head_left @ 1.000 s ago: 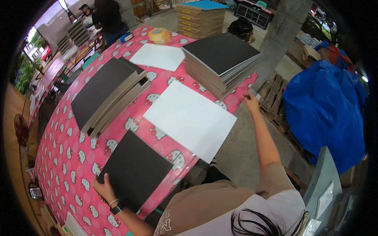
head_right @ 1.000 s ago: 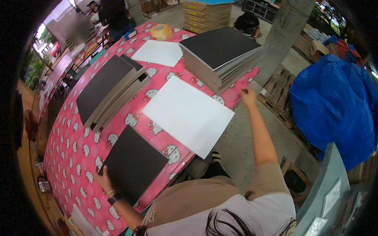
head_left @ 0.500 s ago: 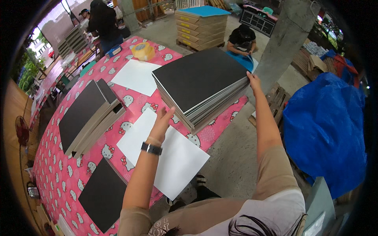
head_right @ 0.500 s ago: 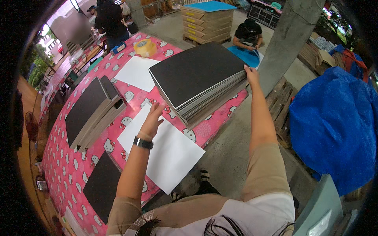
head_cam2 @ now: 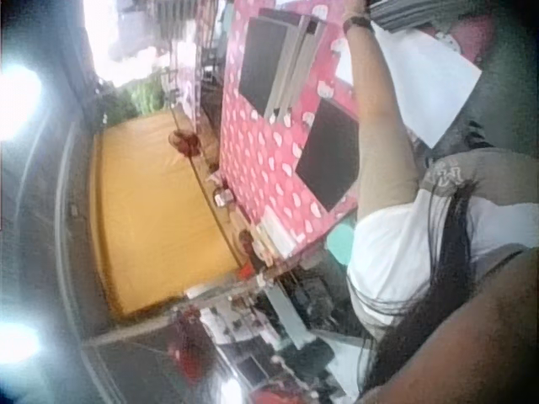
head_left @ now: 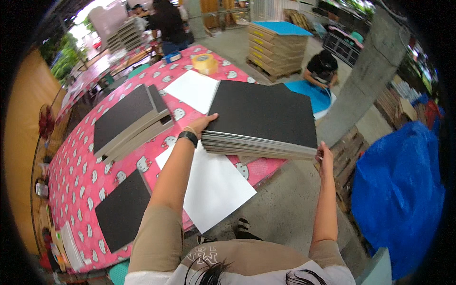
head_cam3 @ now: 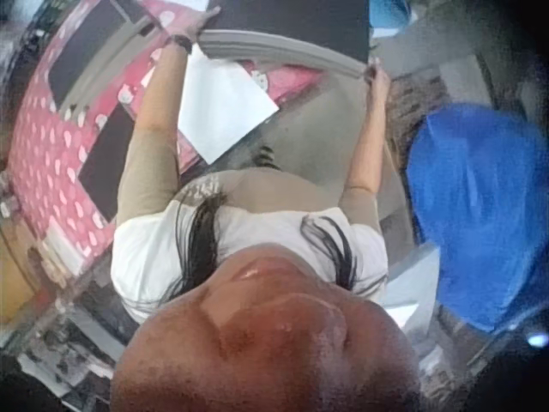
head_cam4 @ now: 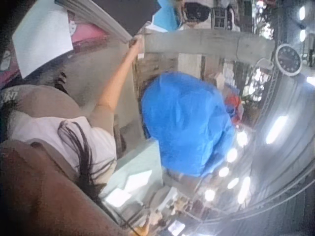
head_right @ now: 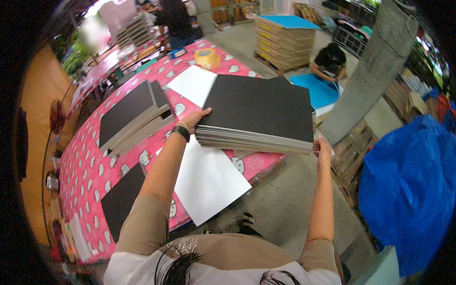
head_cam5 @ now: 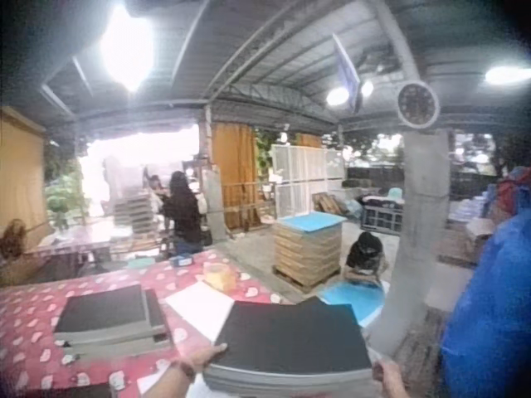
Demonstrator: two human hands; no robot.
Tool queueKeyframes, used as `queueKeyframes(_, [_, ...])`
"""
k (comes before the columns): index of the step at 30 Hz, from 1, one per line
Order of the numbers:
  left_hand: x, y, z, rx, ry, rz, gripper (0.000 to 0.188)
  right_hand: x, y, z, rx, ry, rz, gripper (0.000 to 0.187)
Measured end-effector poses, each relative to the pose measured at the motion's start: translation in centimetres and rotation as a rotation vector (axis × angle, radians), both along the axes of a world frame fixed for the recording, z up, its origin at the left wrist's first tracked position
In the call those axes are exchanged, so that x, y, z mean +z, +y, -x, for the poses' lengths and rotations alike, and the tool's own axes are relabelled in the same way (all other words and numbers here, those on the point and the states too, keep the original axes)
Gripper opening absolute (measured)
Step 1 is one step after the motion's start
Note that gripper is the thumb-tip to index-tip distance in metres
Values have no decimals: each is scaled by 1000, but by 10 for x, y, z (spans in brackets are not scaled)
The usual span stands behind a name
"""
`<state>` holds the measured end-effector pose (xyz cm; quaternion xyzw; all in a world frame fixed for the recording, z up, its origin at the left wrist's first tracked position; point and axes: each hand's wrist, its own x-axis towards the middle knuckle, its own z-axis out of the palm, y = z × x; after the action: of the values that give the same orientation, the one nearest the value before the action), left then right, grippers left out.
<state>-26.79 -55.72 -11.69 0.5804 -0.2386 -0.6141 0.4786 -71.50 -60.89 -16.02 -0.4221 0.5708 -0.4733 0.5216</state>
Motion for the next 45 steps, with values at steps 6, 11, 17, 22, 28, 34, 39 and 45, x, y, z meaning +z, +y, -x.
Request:
queueKeyframes(6, [-26, -12, -14, -117, -220, 95, 50, 22, -42, -30, 312, -182, -79, 77])
queueKeyframes(11, [-21, 67, 5, -107, 51, 198, 37, 27, 8, -10, 237, -193, -116, 67])
queueKeyframes(17, [7, 132, 27, 30, 308, 76, 52, 60, 77, -37, 289, -159, -174, 61])
queueKeyframes(22, [-14, 242, 13, 226, 226, 249, 66, 68, 120, -56, 317, -64, -101, 60])
queueKeyframes(28, [-10, 394, -47, 641, 12, 443, 60, 85, 181, -168, 464, -235, 21, 64])
queueKeyframes(34, [18, 555, -156, 946, -202, 686, 88, 74, 246, -343, 967, -357, 376, 94])
queueKeyframes(39, [-7, 669, -235, 910, -349, 487, 92, 62, 297, -445, 1283, 44, 439, 90])
queueKeyframes(45, [-68, 709, -272, 1023, -180, 443, 75, 65, 319, -468, 1362, 284, 682, 78])
